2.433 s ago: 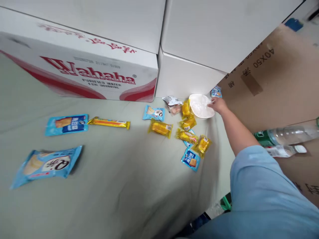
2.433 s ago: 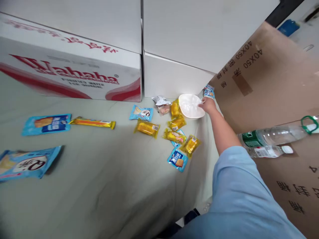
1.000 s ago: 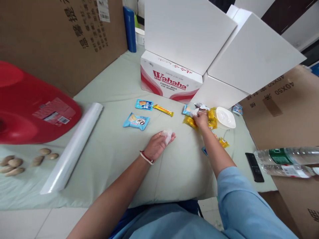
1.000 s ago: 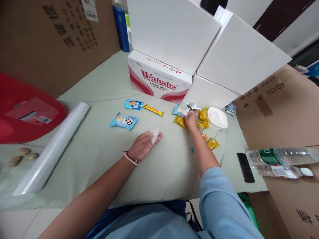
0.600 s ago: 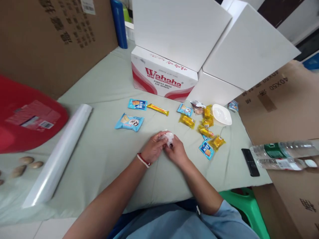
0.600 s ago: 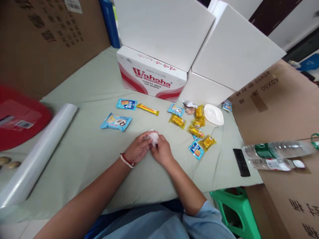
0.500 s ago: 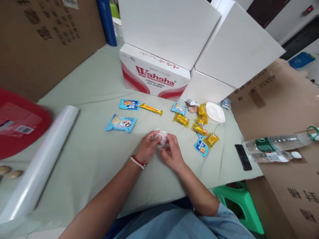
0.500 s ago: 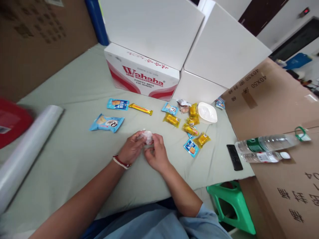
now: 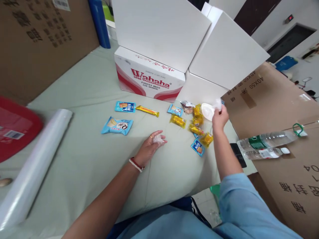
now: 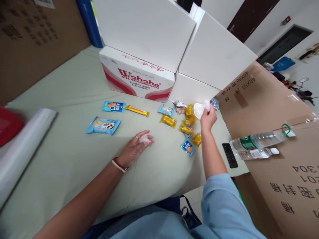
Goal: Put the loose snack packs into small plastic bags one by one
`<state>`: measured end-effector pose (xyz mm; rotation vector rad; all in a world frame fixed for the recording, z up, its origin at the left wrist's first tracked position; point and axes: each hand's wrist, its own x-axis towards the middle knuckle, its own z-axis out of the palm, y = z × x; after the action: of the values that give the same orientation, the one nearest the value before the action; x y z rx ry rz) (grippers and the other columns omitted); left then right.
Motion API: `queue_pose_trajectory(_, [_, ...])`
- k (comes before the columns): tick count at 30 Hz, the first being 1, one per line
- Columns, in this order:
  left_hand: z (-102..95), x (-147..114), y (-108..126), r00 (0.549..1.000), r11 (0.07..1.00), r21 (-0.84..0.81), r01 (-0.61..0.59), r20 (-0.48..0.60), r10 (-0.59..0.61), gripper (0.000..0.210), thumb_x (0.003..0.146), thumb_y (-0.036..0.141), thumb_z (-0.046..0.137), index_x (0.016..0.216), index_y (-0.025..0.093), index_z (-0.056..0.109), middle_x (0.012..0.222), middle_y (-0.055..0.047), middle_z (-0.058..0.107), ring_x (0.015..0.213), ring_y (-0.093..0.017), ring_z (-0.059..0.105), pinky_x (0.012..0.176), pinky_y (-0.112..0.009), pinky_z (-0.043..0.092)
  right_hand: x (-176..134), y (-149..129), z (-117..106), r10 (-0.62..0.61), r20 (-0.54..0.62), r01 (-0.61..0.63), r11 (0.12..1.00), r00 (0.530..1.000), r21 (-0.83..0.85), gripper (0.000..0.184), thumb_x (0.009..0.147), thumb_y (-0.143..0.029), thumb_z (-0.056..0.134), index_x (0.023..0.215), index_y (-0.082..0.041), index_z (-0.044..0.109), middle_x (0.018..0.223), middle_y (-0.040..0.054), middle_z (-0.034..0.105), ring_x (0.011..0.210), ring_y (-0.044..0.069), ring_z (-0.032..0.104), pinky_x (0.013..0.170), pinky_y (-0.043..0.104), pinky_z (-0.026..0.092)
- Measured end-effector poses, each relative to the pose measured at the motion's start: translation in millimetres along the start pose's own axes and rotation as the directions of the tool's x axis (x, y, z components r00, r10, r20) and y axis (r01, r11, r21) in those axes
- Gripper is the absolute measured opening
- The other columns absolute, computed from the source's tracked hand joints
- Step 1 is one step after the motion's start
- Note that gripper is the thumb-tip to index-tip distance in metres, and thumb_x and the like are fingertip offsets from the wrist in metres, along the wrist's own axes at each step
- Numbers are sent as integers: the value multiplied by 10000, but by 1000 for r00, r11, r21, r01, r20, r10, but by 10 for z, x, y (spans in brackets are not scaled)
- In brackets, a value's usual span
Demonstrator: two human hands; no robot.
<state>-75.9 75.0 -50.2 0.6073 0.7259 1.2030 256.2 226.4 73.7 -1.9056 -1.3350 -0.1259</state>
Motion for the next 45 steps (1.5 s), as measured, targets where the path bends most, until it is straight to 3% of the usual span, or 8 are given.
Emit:
queue_pose_trajectory(4, [3,23,-43,999,1000,-3,-2,35,2,1022,719,358,958,1555,266,378,1223,-118,733,977,-245,767,1019,-440,544,705,144,4,140,-18,-142,986,990,-90,375,996,-297,503,1269,-107,677,1193,251,670,1040,288,588,959,482,405])
queue_pose_trajectory(7, [-4,18,-32,1000,1000,15,-17,2,17,803,717,404,968,1357,201,528,1138,-122,762,910,-225,757,936,-408,581,775,146,57,164,63,-157,983,984,-99,328,956,-358,628,1112,-77,691,1108,248,651,991,269,575,905,479,414])
queue_pose_trajectory(13, [7,32,-2,990,984,169,-65,-113,85,500,720,556,917,824,168,619,663,5,651,522,-97,514,496,-227,364,-115,-212,272,-52,202,35,996,978,84,281,956,-325,574,1136,-146,695,1162,140,671,941,202,610,943,381,483])
queue_pose_trajectory(20, [-15,64,-65,971,967,222,-129,-170,168,448,671,506,931,815,170,674,720,5,667,670,-134,585,679,-271,464,-2145,-740,477,-290,695,-429,614,659,663,375,826,-531,802,1058,-241,744,928,33,735,727,163,606,647,281,520])
queue_pose_trajectory(26, [-28,33,-19,983,984,158,-78,-150,102,471,713,551,924,848,167,687,695,22,621,598,-105,515,615,-267,408,-2195,-657,600,-164,855,-790,327,492,518,445,732,-567,878,905,-205,686,653,-45,551,517,96,416,466,230,410])
queue_pose_trajectory(32, [14,53,-15,962,985,28,-168,-214,170,476,671,500,975,846,187,661,783,31,630,692,-108,547,739,-282,496,-2216,-624,497,-220,621,-434,544,752,718,655,726,-535,898,1277,-280,650,1205,72,649,882,171,620,670,276,566])
queue_pose_trajectory(36, [19,43,0,964,982,57,-181,-186,189,445,669,458,986,808,179,668,914,-12,702,879,-149,623,843,-296,520,-2253,-630,505,-284,649,-376,627,706,683,383,802,-464,843,1113,-263,745,1020,56,681,837,180,632,683,301,563])
queue_pose_trajectory(45, [5,12,103,971,993,-29,-112,-215,103,424,663,333,954,801,189,581,1125,-53,702,985,-189,652,872,-332,543,-2069,-605,460,-91,820,-795,205,565,571,391,677,-436,930,886,-223,677,648,-66,503,512,73,407,441,197,336])
